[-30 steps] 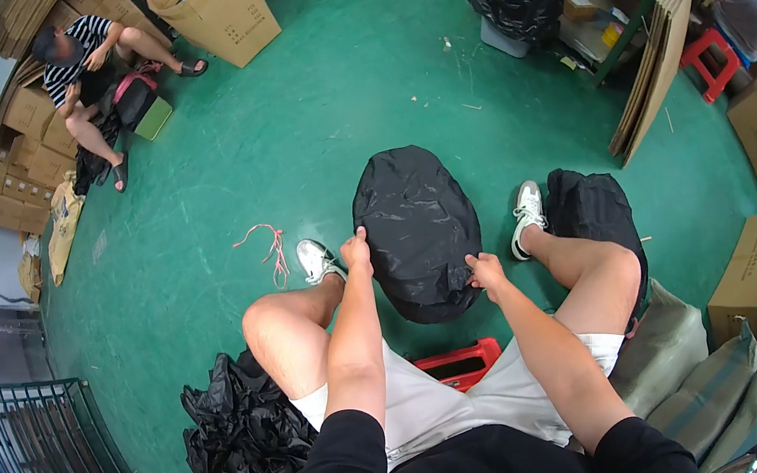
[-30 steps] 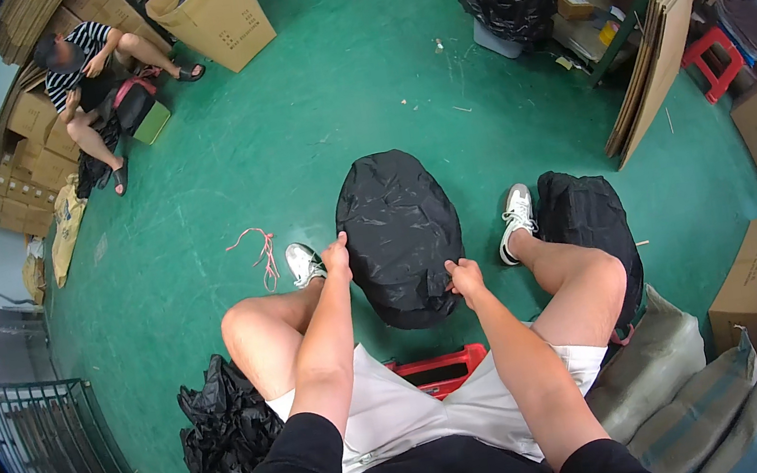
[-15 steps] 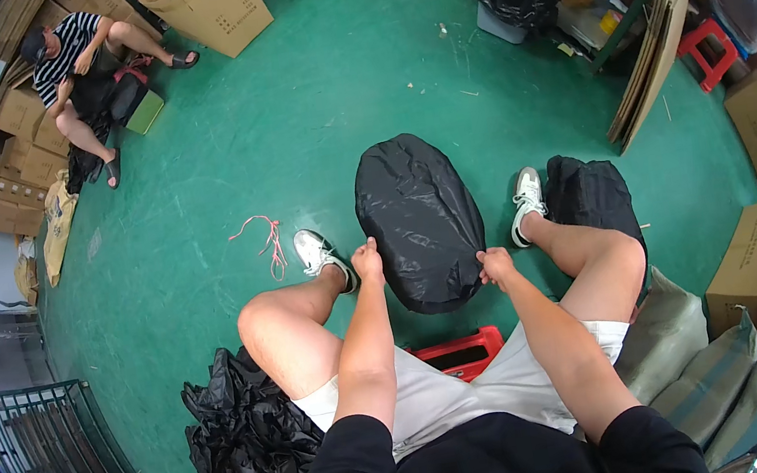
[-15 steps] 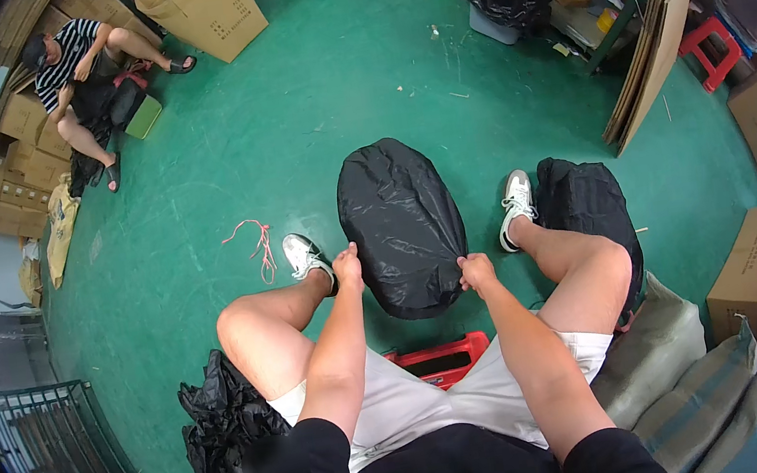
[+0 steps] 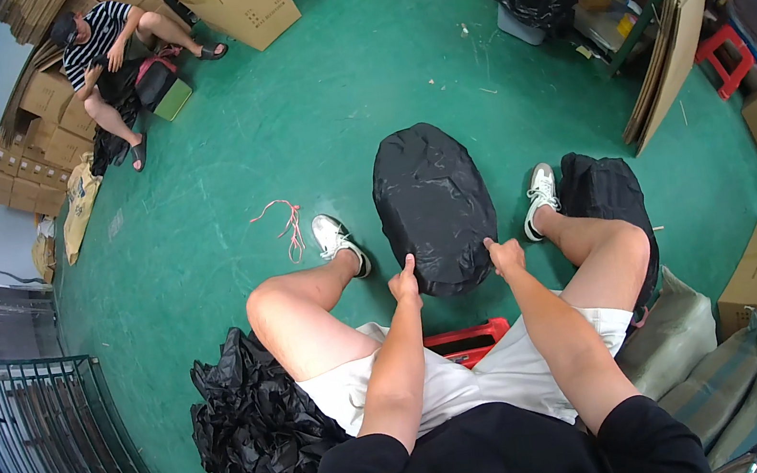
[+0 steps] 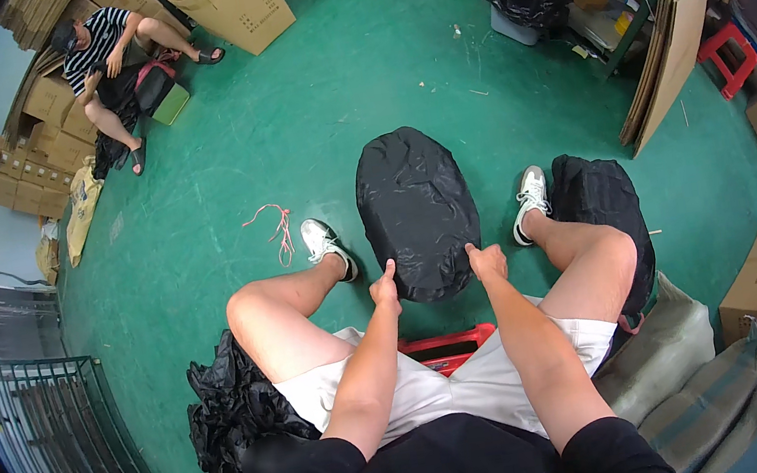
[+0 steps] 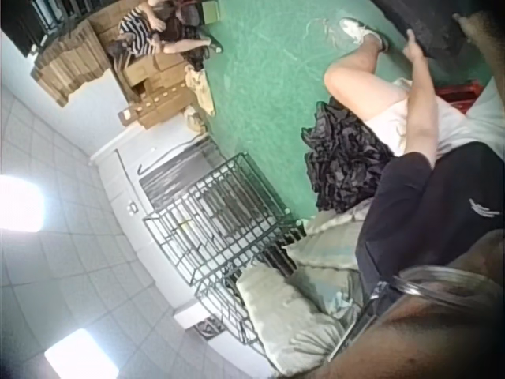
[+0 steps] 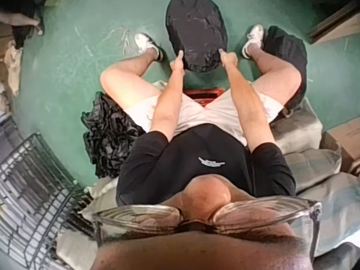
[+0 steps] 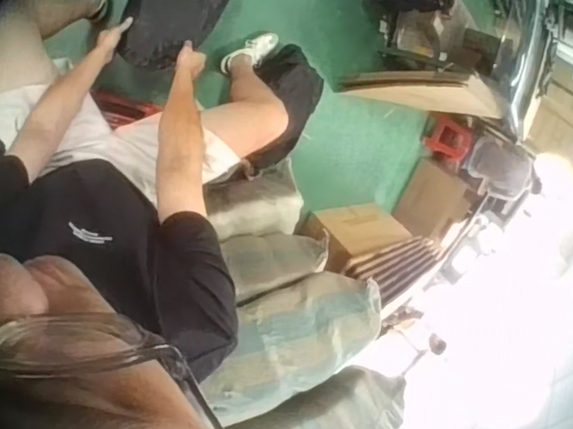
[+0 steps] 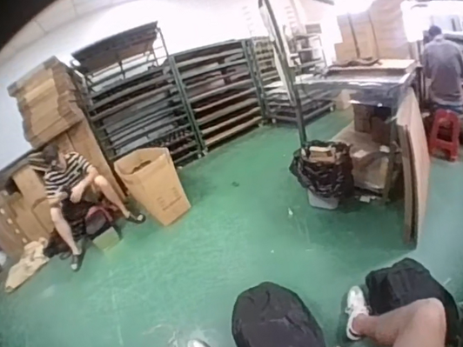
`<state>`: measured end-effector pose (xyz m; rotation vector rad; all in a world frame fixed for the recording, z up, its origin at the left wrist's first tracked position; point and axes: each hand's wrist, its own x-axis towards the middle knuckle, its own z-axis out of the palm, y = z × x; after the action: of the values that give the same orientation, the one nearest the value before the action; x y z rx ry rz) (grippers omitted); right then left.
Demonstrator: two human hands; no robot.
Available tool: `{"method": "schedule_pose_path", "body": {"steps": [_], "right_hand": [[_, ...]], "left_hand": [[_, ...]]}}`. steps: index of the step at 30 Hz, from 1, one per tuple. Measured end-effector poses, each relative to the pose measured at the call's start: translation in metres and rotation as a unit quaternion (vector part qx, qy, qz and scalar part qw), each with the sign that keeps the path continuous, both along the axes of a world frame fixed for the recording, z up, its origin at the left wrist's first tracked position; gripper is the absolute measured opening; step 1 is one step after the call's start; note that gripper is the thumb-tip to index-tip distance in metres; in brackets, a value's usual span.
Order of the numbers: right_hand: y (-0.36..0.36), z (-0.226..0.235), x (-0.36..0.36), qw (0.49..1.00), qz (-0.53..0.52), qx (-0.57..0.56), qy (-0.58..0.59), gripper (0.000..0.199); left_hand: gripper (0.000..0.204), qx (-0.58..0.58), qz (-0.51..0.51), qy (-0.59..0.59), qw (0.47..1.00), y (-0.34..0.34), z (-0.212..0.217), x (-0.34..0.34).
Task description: Inspecting and organizing black waterproof covers in a warehouse setting.
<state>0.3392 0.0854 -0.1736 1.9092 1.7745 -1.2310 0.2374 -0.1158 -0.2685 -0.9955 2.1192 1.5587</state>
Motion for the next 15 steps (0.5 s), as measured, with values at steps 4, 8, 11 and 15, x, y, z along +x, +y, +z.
{"method": "schedule_pose_path", "body": {"steps": [4,8,11,15], "right_hand": [[0.005,-0.023,0.017,0.988,0.038,0.14,0.057,0.04],[0.0,-0.024,-0.004,0.986,0.043,0.121,0.106,0.036],[0.019,-0.04,0.011,0.991,0.047,0.1,0.071,0.034],[0.015,-0.032,0.0,0.989,0.061,0.112,0.072,0.032]], "left_hand": [[0.07,0.047,-0.13,-0.01,0.99,0.005,0.02,-0.002],[0.075,-0.01,-0.158,-0.017,0.987,-0.017,0.013,-0.021],[0.061,-0.111,-0.273,0.036,0.955,0.012,0.042,0.005],[0.053,-0.168,-0.244,0.091,0.951,0.006,0.042,0.012]]}}
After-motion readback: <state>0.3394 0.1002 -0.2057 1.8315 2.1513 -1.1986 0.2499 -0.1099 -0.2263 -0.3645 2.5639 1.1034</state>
